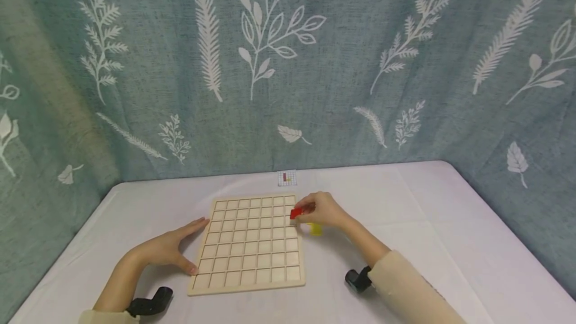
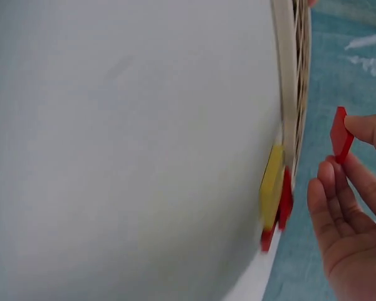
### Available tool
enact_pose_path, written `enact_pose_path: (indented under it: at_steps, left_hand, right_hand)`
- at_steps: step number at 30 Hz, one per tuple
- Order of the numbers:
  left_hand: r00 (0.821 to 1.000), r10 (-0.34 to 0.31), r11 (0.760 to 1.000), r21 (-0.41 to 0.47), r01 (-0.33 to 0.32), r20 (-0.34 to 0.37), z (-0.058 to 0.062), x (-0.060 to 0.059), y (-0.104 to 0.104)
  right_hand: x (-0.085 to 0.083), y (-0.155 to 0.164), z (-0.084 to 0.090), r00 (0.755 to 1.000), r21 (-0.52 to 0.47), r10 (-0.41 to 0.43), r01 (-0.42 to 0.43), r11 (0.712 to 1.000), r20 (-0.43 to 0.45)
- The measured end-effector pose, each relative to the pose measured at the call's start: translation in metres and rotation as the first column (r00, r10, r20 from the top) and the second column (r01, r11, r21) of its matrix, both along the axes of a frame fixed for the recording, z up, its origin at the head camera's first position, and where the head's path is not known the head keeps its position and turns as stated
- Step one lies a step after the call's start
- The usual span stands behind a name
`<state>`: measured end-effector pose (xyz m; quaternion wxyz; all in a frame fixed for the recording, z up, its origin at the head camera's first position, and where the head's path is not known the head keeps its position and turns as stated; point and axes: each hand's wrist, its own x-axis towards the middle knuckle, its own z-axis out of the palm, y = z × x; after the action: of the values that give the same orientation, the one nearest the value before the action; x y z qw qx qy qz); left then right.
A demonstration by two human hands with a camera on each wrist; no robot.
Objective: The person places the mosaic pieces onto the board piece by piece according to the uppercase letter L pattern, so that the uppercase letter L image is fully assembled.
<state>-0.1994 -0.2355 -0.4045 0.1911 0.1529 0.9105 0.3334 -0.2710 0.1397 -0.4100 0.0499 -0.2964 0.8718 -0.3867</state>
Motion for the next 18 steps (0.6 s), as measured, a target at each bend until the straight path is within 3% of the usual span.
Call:
enact_pose_path:
  at_steps: [8, 18]
  left_hand:
    - [1.000, 0.004, 1.000, 0.009, -0.004, 0.002, 0.001, 0.002, 0.001]
    - [1.000, -0.008, 1.000, 0.008, 0.008, -0.006, 0.002, 0.002, 0.002]
  right_hand:
    - [-0.002, -0.035, 0.001, 0.998, -0.051, 0.066, -0.065, 0.997, 0.020]
    - [-0.007, -0.076, 0.003, 0.998, -0.065, 0.069, -0.068, 0.996, 0.009]
